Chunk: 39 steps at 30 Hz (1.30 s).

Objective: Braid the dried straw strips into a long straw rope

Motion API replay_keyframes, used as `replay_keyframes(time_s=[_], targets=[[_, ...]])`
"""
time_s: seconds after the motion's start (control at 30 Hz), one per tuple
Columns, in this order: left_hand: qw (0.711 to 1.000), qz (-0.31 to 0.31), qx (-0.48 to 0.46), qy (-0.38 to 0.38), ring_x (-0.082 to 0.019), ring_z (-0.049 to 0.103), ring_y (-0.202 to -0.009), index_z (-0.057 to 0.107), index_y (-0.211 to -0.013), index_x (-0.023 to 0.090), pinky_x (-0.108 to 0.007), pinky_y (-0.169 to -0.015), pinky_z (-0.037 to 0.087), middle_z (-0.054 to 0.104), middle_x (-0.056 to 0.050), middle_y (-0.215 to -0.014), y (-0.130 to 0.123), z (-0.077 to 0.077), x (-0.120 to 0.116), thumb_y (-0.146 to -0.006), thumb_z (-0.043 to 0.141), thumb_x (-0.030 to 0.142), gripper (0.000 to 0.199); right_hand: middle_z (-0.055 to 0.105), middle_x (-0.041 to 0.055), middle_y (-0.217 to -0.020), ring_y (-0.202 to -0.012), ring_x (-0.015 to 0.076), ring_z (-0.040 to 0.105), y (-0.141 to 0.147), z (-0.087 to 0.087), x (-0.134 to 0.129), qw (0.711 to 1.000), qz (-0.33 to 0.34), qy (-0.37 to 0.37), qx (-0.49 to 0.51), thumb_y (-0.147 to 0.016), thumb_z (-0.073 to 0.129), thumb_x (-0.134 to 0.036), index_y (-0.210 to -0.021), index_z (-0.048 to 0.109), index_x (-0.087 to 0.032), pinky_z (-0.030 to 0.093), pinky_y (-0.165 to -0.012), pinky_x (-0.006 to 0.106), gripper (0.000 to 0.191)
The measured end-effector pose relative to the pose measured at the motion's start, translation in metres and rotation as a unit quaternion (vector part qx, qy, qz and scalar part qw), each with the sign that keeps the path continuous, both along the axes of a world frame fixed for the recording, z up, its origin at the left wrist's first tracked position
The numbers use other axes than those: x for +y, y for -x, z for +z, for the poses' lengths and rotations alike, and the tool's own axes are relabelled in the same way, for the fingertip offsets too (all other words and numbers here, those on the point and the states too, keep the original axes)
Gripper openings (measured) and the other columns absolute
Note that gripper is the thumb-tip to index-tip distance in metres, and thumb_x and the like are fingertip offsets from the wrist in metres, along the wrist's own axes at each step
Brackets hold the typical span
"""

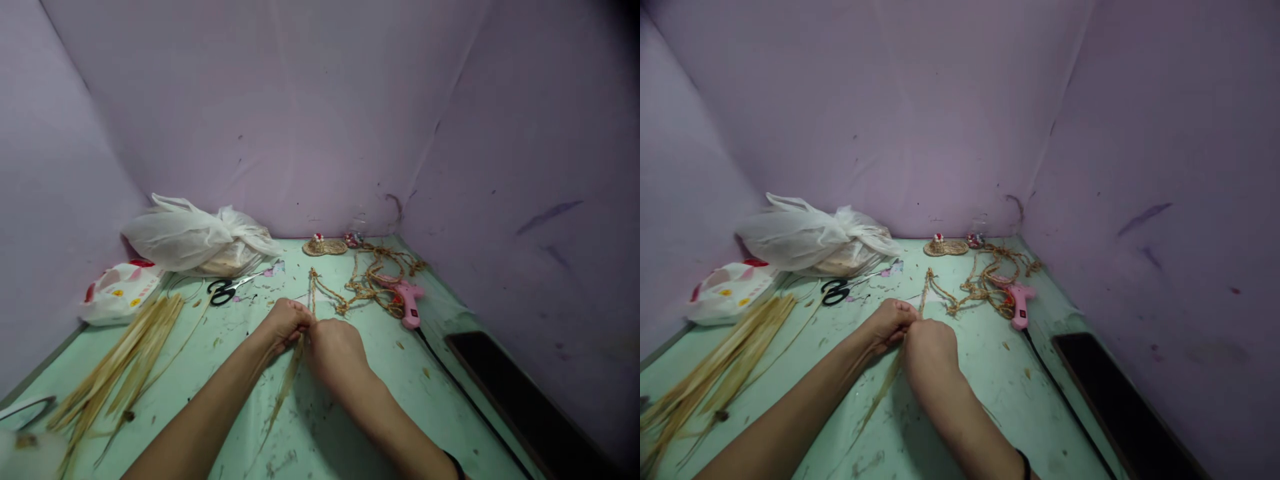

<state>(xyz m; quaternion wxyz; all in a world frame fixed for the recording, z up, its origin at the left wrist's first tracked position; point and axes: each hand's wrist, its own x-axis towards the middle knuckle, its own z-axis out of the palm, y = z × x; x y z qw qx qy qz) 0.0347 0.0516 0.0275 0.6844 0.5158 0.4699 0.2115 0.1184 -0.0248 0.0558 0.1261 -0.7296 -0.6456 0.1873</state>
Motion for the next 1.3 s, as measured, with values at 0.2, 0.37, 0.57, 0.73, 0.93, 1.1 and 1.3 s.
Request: replay_keyframes(time_s=[0.2,0.37,0.57,0.73,0.93,1.1,1.3], targets=[[1.0,-0.014,0.023,-0.011,-0.001,0.024,-0.027,0.052,-0.051,0.011,-0.016,-0.031,0.012,0.038,0.006,-0.033,0.001,0.004,0.001,-0.052,0.051,0.012,0.002,0.061,0.0063,-0.06,-0.057,0.0164,0.053,-0.036,0.001,0.012,0.975,-0.126,-0.073,0.166,-0.067,0.05,-0.019,-0.063,0.062,-0.015,0.031,-0.05,0.025,0.014],[0.999,-0.028,0.02,-0.018,-0.002,0.023,-0.027,0.052,-0.049,0.011,-0.017,-0.032,0.012,0.039,0.005,-0.033,0.002,0.002,0.002,-0.051,0.049,0.012,0.004,0.051,-0.0009,-0.049,-0.045,0.0088,0.045,-0.032,-0.014,0.024,0.829,-0.151,0.069,0.534,-0.064,0.047,-0.017,-0.058,0.052,-0.015,0.033,-0.046,0.02,0.009],[0.994,-0.054,0.059,-0.073,-0.004,0.025,-0.03,0.052,-0.046,0.012,-0.018,-0.034,0.016,0.037,0.005,-0.032,0.003,-0.004,0.007,-0.048,0.045,0.01,0.007,0.031,-0.0079,-0.034,-0.032,0.003,0.02,-0.03,-0.034,0.028,0.865,-0.14,0.046,0.48,-0.058,0.049,-0.016,-0.046,0.046,-0.015,0.011,-0.035,0.02,0.013],[0.973,-0.102,0.138,-0.157,-0.005,0.028,-0.033,0.054,-0.044,0.012,-0.019,-0.036,0.019,0.036,0.004,-0.033,0.005,0.002,0.007,-0.048,0.043,0.009,0.011,0.038,-0.0074,-0.034,-0.031,0.003,0.022,-0.034,-0.044,0.032,0.867,-0.165,0.031,0.469,-0.056,0.052,-0.017,-0.05,0.05,-0.015,0.013,-0.036,0.02,0.006],[0.962,-0.13,0.19,-0.145,-0.007,0.037,-0.036,0.06,-0.047,0.011,-0.02,-0.039,0.028,0.046,0.001,-0.037,0.01,0.014,0.006,-0.05,0.049,0.009,0.011,0.043,-0.0061,-0.034,-0.034,0.0038,0.027,-0.03,-0.043,0.031,0.853,-0.17,0.005,0.494,-0.053,0.05,-0.012,-0.048,0.05,-0.014,0.017,-0.037,0.019,0.005],[0.979,-0.095,0.164,-0.075,-0.01,0.044,-0.041,0.062,-0.061,0.011,-0.02,-0.043,0.033,0.052,0.001,-0.041,0.014,0.02,0.008,-0.048,0.053,0.007,0.017,0.053,-0.0024,-0.041,-0.039,0.0058,0.037,-0.03,-0.048,0.031,0.848,-0.148,-0.009,0.508,-0.052,0.051,-0.014,-0.049,0.05,-0.014,0.023,-0.04,0.018,0.004],[0.986,-0.059,0.154,-0.038,-0.008,0.034,-0.032,0.058,-0.076,0.011,-0.018,-0.038,0.023,0.05,0.002,-0.038,0.008,0.027,0.002,-0.049,0.047,0.001,0.031,0.056,-0.0006,-0.044,-0.043,0.0084,0.046,-0.03,-0.053,0.031,0.833,-0.119,-0.016,0.539,-0.054,0.051,-0.019,-0.053,0.05,-0.015,0.031,-0.045,0.019,0.004]])
